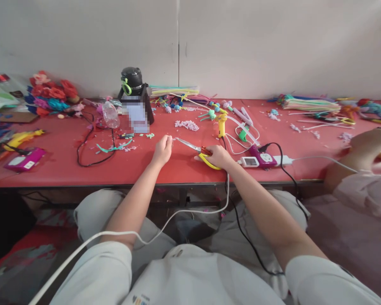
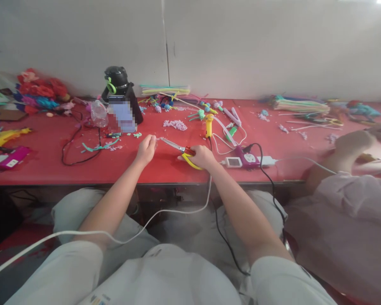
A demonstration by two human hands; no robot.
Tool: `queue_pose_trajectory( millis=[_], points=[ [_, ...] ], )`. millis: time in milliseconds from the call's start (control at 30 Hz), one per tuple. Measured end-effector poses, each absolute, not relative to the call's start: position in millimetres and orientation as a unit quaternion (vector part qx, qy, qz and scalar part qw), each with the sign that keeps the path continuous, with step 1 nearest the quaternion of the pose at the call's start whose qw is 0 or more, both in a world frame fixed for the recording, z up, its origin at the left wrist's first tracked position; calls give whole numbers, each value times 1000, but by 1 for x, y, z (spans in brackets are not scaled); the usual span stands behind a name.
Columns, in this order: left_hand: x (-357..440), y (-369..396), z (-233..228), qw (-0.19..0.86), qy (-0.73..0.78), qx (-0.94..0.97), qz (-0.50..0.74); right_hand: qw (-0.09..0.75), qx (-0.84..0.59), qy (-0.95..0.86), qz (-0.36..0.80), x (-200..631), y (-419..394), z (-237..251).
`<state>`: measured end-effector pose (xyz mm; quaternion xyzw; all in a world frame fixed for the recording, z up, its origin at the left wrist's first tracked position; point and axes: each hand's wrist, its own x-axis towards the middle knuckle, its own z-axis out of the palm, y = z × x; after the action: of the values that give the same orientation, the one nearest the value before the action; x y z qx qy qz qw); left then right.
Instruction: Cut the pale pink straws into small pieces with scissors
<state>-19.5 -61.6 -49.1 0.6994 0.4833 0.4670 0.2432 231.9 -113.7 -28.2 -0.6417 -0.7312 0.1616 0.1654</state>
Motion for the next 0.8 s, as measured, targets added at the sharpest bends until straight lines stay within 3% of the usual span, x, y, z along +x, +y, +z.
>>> queue_pose_trajectory(
  millis=[800],
  points=[
    [-20, -59, -52, 233, 475, 703, 474, 155, -641, -740, 136, 230, -109, -34]
  ],
)
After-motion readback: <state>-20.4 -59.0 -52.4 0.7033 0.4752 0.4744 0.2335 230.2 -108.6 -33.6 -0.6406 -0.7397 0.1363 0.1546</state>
